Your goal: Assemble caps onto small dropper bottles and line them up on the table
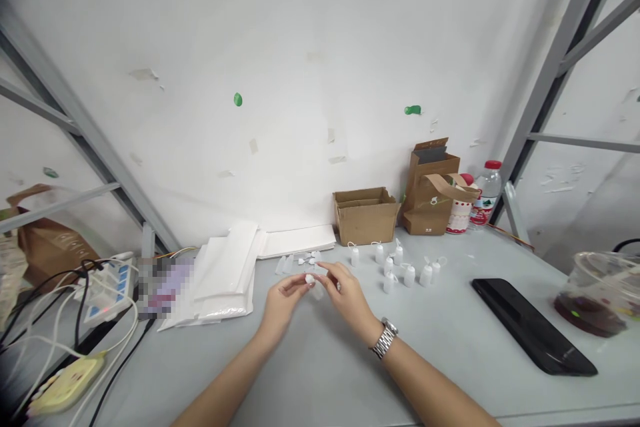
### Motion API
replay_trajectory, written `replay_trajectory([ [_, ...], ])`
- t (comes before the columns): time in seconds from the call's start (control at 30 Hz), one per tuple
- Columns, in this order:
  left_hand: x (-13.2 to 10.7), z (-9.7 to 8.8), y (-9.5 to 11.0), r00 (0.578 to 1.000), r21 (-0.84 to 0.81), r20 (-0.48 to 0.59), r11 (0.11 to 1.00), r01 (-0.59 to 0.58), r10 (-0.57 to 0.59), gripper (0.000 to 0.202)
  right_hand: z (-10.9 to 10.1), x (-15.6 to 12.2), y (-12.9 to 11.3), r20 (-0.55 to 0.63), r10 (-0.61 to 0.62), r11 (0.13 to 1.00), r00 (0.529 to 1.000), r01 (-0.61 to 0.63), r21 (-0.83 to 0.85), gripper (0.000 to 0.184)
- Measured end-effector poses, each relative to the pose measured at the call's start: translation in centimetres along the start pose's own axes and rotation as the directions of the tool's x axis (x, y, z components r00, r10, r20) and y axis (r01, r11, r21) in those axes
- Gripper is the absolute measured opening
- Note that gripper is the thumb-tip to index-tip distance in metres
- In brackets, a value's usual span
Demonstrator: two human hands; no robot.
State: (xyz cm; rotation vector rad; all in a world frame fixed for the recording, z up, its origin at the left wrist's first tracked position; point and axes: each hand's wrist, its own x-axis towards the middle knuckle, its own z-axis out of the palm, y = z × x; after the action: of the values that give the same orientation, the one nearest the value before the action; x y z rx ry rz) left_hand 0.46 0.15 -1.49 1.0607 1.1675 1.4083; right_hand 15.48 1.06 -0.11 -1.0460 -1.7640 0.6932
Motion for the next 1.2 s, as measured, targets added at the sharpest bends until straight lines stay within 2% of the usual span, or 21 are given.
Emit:
replay_trajectory([
  [0.1, -0.5, 0.3, -0.3, 0.997, 0.100, 0.077, 0.995, -0.007, 0.000, 0.026, -0.1, 0.0, 0.0, 0.033, -0.063, 0.998, 0.997, 0.063, -0.013, 0.028],
  [0.23, -1.1, 0.6, -0.4, 0.986, 0.162, 0.163, 0.985, -0.055, 0.028, 0.023, 0.1, -0.2, 0.1, 0.049, -0.055, 0.998, 0.997, 0.057, -0.021, 0.024],
  [0.3, -1.2, 0.8, -0.4, 0.985, 0.187, 0.166, 0.980, -0.072, 0.041, 0.027, 0.2, -0.1, 0.2, 0.025, 0.002, 1.000, 1.000, -0.003, 0.020, 0.028],
  [0.4, -1.4, 0.9, -0.6, 0.987, 0.241, 0.160, 0.968, -0.064, 0.025, 0.036, 0.4, 0.1, 0.5, 0.015, 0.178, 0.965, 0.984, -0.177, 0.193, 0.034],
  [0.47, -1.4, 1.0, -0.6, 0.989, 0.285, 0.150, 0.957, -0.058, 0.015, 0.032, 0.5, 0.3, 0.7, 0.039, 0.257, 0.920, 0.966, -0.256, 0.295, 0.036],
  [0.53, -1.5, 1.0, -0.5, 0.989, 0.305, 0.145, 0.951, -0.062, 0.018, 0.025, 0.5, 0.4, 0.8, 0.047, 0.273, 0.904, 0.961, -0.273, 0.330, 0.038],
  [0.8, -1.9, 0.5, 0.0, 0.976, 0.331, 0.202, 0.933, -0.144, 0.078, 0.018, 1.0, -0.2, 1.1, 0.011, 0.255, 0.924, 0.967, -0.247, 0.290, 0.036],
  [0.93, -1.7, 0.8, -0.3, 0.977, 0.277, 0.210, 0.957, -0.091, 0.032, 0.019, 0.9, -0.1, 0.9, 0.042, 0.291, 0.894, 0.956, -0.288, 0.344, 0.037],
  [1.1, -1.2, 1.2, -0.1, 0.985, 0.200, 0.174, 0.979, -0.031, -0.005, 0.025, 0.1, 0.5, 0.8, 0.078, 0.305, 0.780, 0.949, -0.296, 0.552, 0.039],
  [1.2, -1.1, 1.1, -0.2, 0.985, 0.186, 0.170, 0.982, -0.025, -0.007, 0.029, 0.1, 0.6, 0.9, 0.062, 0.302, 0.794, 0.951, -0.288, 0.536, 0.037],
])
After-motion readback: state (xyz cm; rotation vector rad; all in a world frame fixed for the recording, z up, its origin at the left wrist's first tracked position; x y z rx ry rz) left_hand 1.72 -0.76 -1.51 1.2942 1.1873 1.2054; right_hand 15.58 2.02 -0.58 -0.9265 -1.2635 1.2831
